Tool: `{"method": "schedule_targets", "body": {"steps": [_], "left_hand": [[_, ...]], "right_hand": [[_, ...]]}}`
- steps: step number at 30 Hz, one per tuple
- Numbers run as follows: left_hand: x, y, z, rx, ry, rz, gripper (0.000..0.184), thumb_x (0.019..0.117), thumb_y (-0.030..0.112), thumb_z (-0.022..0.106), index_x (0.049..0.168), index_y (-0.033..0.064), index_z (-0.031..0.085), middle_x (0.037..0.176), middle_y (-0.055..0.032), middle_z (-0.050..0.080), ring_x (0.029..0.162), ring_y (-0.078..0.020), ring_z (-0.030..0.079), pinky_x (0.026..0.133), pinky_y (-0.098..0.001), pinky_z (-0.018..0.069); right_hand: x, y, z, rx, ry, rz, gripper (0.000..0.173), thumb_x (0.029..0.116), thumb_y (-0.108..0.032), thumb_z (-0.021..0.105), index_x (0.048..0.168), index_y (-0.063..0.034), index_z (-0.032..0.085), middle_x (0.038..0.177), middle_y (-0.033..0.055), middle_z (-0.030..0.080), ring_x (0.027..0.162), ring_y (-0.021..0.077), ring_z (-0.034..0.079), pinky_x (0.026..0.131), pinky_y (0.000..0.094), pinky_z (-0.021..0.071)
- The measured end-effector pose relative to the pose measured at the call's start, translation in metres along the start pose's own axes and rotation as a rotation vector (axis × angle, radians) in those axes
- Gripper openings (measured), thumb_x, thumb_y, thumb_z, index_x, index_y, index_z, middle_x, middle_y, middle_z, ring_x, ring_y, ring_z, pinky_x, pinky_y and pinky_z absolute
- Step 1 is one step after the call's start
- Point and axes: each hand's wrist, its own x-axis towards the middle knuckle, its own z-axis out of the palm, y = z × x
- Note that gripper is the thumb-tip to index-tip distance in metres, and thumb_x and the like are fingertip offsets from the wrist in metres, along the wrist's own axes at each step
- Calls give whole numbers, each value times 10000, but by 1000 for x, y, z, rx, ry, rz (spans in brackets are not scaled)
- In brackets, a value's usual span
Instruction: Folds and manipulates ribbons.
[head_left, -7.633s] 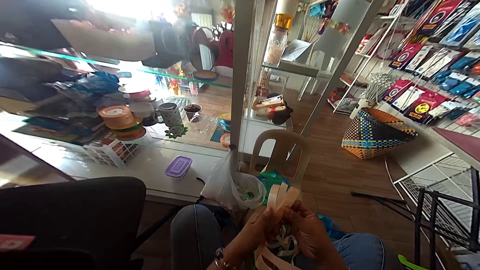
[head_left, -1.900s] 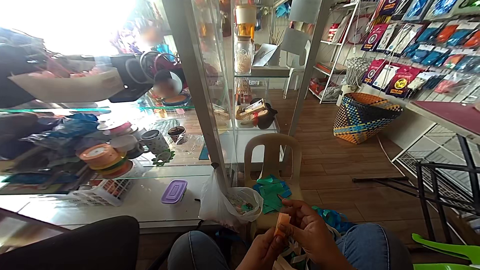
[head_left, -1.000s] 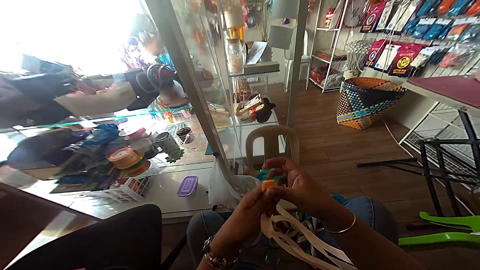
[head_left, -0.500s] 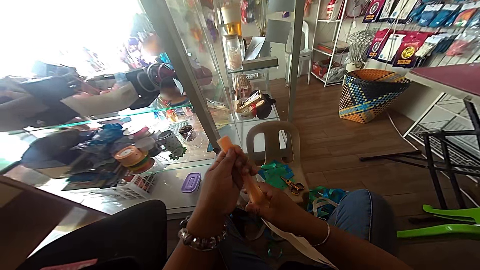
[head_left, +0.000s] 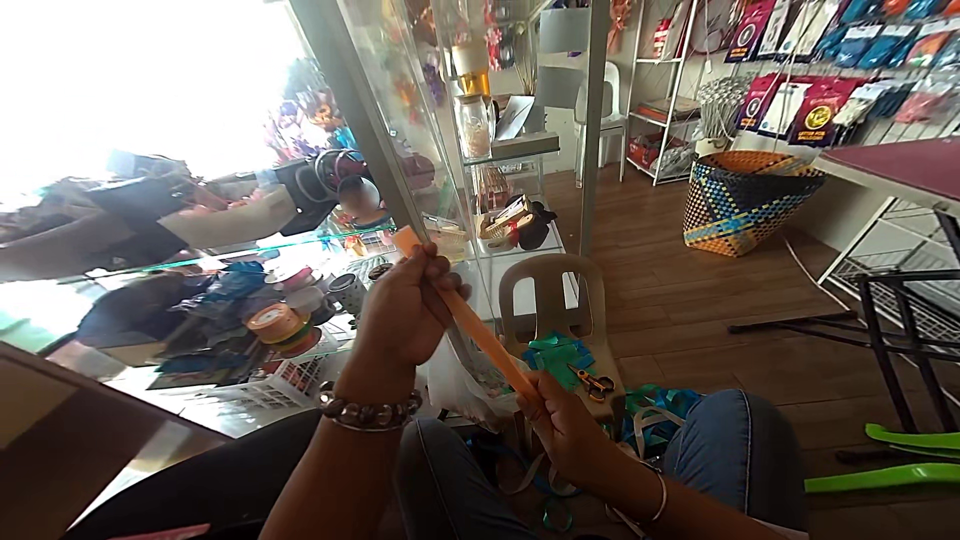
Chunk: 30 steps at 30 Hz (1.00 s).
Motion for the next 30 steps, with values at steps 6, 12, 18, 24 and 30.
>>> {"method": "schedule_targets", "body": {"steps": [6,12,18,24,30], "left_hand": [[24,38,-58,50,96,79,375,1129,313,244,879,259,518,643,131,488,612,-22,559,703,-235,551],[39,62,-136,99,184,169,433,1121,273,273,771,262,528,636,126,536,652,-18,605,754,-234,567],[47,62,-190,61,198,118,567,1125,299,114,705,278,495,593,133,564,645,6,630,699,-181,565],[40,61,-178,182,248,325,530,1046,37,39,746,210,441,559,123,526,547,22,578,575,-120,502],[54,40,-178,518,-23,474,361,1045,-51,293,916,113,587,810,112,671,749,59,637,713,-85,517]], "right_hand": [[-33,11,-53,288,-440,245,303,1080,-356,504,1069,-66,593,777,-58,529,664,-20,514,634,157,453],[-63,26,-117,167,-686,355,346,1095,-377,460,1076,-52,577,790,-26,553,677,1,540,642,180,469],[-93,37,-150,98,-752,459,288,1064,-322,545,1093,-38,583,790,0,568,679,29,544,641,218,463],[-125,50,-164,235,-754,609,255,1001,-294,648,1114,-76,580,846,-25,619,731,9,591,680,210,500],[-192,78,-268,290,-303,791,240,920,-305,732,1087,-151,655,847,-68,714,710,17,660,652,205,556]]}}
